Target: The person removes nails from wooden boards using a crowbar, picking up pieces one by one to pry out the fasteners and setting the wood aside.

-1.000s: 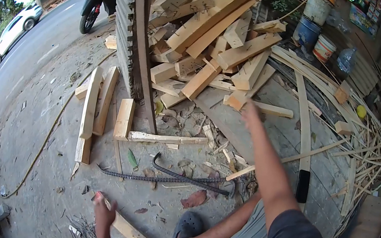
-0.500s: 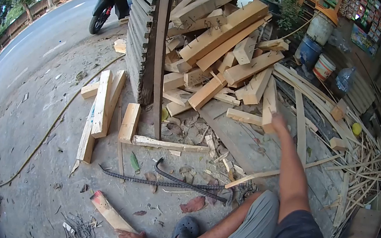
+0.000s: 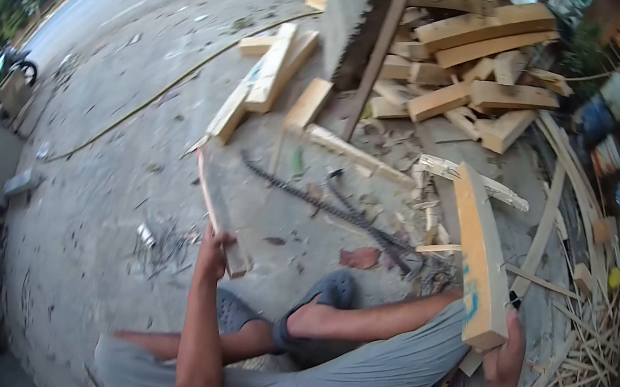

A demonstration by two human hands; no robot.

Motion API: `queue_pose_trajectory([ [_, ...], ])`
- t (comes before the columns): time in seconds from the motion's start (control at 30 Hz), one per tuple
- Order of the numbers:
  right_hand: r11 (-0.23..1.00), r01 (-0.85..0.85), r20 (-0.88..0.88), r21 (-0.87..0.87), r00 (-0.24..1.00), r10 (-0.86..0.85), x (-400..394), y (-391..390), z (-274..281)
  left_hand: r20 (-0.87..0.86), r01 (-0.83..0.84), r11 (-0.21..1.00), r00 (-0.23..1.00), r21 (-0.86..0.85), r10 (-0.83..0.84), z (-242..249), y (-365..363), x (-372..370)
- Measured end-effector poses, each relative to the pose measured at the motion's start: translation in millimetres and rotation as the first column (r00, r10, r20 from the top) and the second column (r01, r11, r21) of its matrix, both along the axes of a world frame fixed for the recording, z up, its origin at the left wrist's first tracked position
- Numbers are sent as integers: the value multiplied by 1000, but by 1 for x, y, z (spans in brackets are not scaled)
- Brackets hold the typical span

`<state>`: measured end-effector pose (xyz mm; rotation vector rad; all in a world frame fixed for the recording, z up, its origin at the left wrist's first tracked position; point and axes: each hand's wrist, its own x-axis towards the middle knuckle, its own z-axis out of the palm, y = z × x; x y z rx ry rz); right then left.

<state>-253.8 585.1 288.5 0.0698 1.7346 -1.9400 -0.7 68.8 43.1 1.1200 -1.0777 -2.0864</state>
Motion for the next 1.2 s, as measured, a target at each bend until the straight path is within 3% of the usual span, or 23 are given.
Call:
queue_pose_trajectory([
  [0.07, 989, -65, 100, -134, 992, 78, 19, -2, -21, 68, 9, 981, 998, -193, 4, 49, -7, 1],
  [0.13, 913, -224, 212, -341, 928, 307, 30, -20, -53, 158, 88, 924, 987, -373, -30, 81, -19, 10],
  [0.23, 854, -222, 334, -470, 851, 405, 55, -89, -74, 238, 128, 906, 971, -404, -31, 137, -16, 22],
  [0.27, 803, -233, 354, -548, 806, 475, 61, -113, -88, 231, 146, 893, 972, -426, -49, 138, -19, 26],
  [0.33, 719, -411, 225, -561, 760, 610, 74, -171, -114, 230, 170, 869, 971, -464, -68, 135, -22, 40],
  [0.4, 727, -461, 173, -509, 772, 611, 95, -227, -170, 247, 119, 852, 969, -510, 13, 131, -17, 48],
  [0.47, 725, -471, 229, -502, 736, 637, 118, -269, -205, 311, 121, 852, 949, -509, 51, 124, -19, 60],
  [0.53, 713, -700, -82, -44, 714, 695, 140, -289, -252, 491, 177, 858, 866, -482, 97, 152, -6, 64],
  [0.57, 673, -710, -215, 209, 638, 740, 150, -290, -272, 577, 205, 865, 809, -458, 114, 161, 0, 68],
  [0.67, 485, -801, -146, 350, 465, 873, 163, -269, -313, 703, 304, 803, 685, -513, 190, 138, -4, 90],
  [0.7, 406, -829, 1, 383, 440, 898, 163, -261, -291, 740, 355, 769, 637, -531, 217, 137, -3, 93],
  [0.8, 134, -722, 205, 679, 361, 910, 183, -257, -288, 777, 453, 778, 626, -436, 71, 127, -9, 101],
  [0.83, 155, -517, 75, 842, 397, 915, 199, -258, -294, 750, 501, 747, 662, -436, -6, 115, -16, 100],
  [0.87, 139, -500, 53, 855, 349, 935, 197, -255, -300, 750, 544, 726, 659, -422, -57, 101, -18, 101],
  [0.93, 107, -460, 12, 882, 249, 969, 181, -267, -259, 746, 623, 676, 646, -394, -160, 92, -8, 90],
  [0.97, 83, -458, 38, 885, 248, 968, 159, -274, -248, 764, 686, 629, 607, -366, -218, 87, -4, 83],
  [1.03, 190, -381, -15, 905, 417, 909, 104, -279, -241, 854, 813, 470, 479, -343, -205, 70, 4, 65],
  [1.1, 93, -113, -32, 989, 452, 891, 47, -268, -248, 906, 871, 355, 404, -339, -129, 17, 5, 54],
  [1.13, 12, -127, 57, 992, 525, 849, 25, -258, -241, 922, 883, 329, 378, -334, -79, -7, 9, 51],
  [1.17, -54, -118, 115, 992, 604, 789, -2, -245, -257, 954, 928, 226, 298, -295, 23, -16, 15, 50],
  [1.2, -124, -117, 170, 985, 676, 717, -30, -232, -274, 940, 907, 251, 340, -339, 43, -21, 19, 49],
])
